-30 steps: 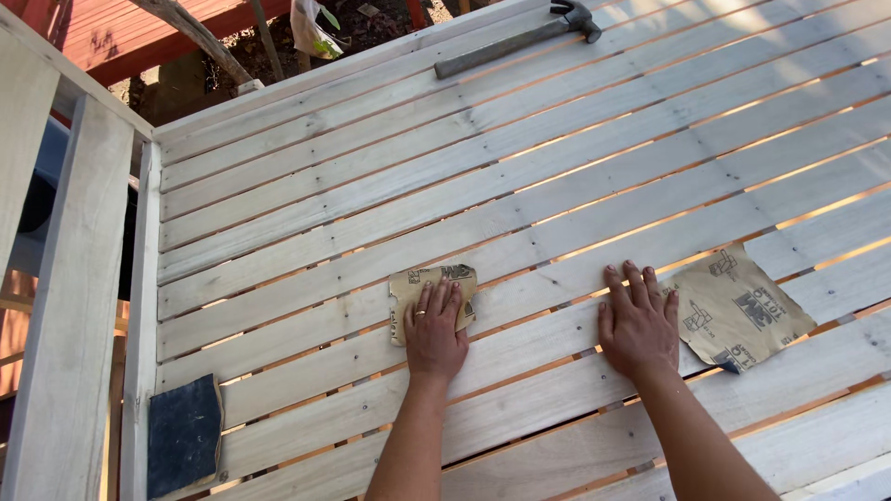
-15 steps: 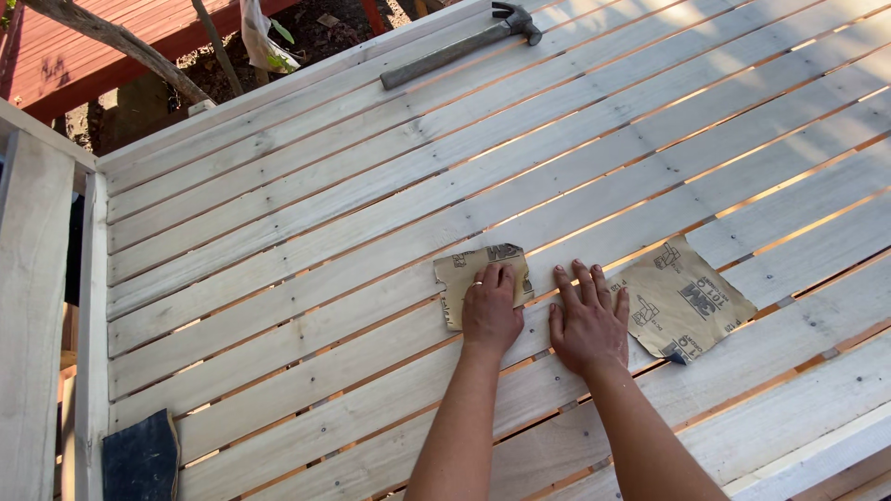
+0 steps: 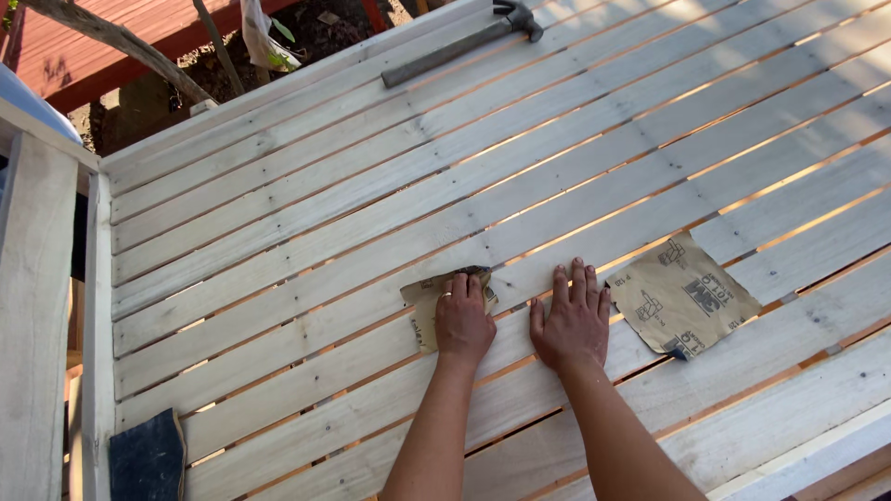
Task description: The person sands the slatted wooden surface of a furniture frame by hand using sheets of sandpaper, rubbing the paper back and forth across the planks. They switch between sandpaper pieces and move around the frame to sand different sections of the slats and edges.
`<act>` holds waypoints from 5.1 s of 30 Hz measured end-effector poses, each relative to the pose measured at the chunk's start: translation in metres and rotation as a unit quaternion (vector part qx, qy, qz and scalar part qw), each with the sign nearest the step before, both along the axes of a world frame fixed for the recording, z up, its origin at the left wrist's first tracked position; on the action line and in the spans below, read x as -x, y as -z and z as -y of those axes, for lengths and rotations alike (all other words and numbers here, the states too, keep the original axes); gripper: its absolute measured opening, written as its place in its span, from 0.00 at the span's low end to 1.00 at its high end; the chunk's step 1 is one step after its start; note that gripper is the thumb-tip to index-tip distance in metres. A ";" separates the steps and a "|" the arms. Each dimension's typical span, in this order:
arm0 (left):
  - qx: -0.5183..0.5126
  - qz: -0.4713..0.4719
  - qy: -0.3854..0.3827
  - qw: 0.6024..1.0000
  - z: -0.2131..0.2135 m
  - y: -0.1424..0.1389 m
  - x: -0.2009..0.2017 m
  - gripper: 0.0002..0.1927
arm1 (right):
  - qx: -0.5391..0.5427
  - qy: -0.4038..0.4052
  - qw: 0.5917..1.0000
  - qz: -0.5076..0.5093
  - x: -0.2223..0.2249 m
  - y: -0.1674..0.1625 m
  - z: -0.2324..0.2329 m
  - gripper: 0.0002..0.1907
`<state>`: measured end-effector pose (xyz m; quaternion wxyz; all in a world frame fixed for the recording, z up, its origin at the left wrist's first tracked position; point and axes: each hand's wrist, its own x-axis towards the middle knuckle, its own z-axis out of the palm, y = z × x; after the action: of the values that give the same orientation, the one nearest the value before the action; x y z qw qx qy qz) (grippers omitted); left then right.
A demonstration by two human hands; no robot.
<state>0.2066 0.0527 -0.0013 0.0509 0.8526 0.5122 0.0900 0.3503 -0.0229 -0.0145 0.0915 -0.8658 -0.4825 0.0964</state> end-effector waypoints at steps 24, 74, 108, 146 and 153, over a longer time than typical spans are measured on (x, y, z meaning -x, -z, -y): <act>-0.024 0.048 0.018 0.998 0.001 -0.002 -0.015 0.23 | 0.003 0.009 0.999 0.038 0.002 0.002 -0.002 0.37; 0.033 0.080 -0.029 0.996 -0.003 0.018 0.025 0.23 | 0.005 0.005 0.999 0.041 0.002 0.003 -0.001 0.37; 0.029 0.098 -0.015 0.995 0.003 0.029 0.008 0.28 | 0.015 0.002 0.999 0.044 0.001 0.005 0.001 0.37; 0.027 0.087 -0.033 0.995 -0.004 0.033 0.048 0.25 | 0.014 -0.002 1.000 0.026 0.003 -0.001 0.000 0.37; 0.044 0.076 -0.080 0.993 -0.002 0.021 0.056 0.26 | 0.013 -0.001 0.999 0.029 0.002 0.000 -0.002 0.38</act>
<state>0.1505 0.0549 -0.0220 0.1200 0.7963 0.5770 0.1361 0.3482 -0.0207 -0.0147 0.0659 -0.8686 -0.4848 0.0779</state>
